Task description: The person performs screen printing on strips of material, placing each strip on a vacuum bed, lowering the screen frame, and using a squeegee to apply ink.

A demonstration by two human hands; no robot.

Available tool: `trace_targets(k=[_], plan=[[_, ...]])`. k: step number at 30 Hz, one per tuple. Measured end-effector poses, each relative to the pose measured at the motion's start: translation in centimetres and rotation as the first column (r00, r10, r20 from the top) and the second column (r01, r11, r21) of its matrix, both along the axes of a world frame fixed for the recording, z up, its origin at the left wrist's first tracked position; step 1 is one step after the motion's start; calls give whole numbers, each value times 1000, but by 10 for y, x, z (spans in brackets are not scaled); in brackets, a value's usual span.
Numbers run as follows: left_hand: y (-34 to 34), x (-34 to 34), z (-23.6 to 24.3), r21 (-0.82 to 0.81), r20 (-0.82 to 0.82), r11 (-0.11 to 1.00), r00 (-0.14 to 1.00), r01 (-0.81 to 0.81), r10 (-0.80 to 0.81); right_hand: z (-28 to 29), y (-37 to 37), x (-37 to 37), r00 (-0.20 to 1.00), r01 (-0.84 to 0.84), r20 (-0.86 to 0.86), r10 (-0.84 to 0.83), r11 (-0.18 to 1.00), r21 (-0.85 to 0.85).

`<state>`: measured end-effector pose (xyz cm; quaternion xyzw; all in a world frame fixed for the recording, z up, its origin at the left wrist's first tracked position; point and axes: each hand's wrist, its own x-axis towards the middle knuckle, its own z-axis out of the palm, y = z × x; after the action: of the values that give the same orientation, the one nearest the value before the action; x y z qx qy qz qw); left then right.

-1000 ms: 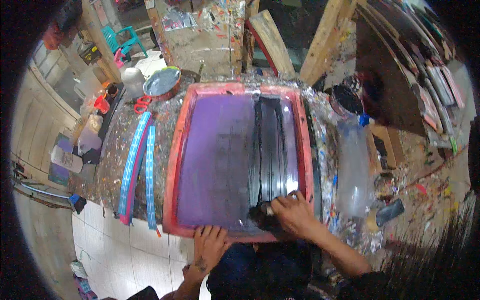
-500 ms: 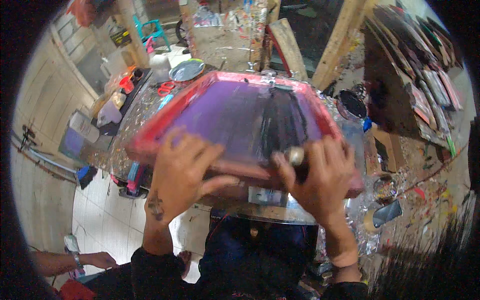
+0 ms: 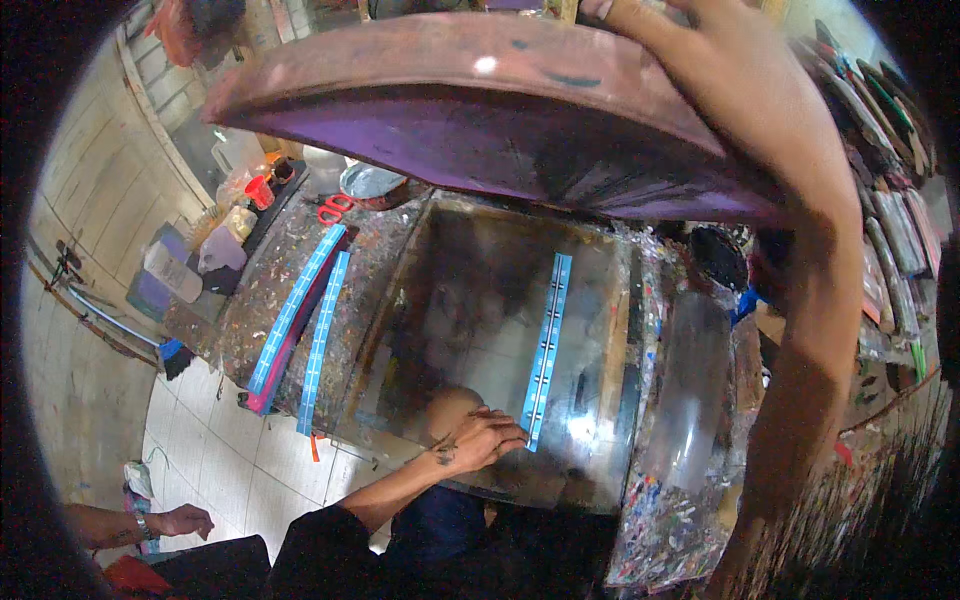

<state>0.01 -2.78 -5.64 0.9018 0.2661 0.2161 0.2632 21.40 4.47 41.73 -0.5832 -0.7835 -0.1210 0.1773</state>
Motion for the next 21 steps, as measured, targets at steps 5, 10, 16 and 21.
trace_targets(k=[5,10,16,21], plan=[[12,-27,2,-107,124,985,982,-132,145,1,84,47,941,-333,184,284,872,360],[71,-138,16,-206,105,898,904,-388,414,24,144,84,993,-103,-37,110,983,155],[170,-268,88,-425,192,774,789,-469,584,51,124,56,976,-7,-217,5,1000,-10],[135,-400,151,451,20,501,569,-739,822,44,104,29,986,28,-167,-22,999,35]])
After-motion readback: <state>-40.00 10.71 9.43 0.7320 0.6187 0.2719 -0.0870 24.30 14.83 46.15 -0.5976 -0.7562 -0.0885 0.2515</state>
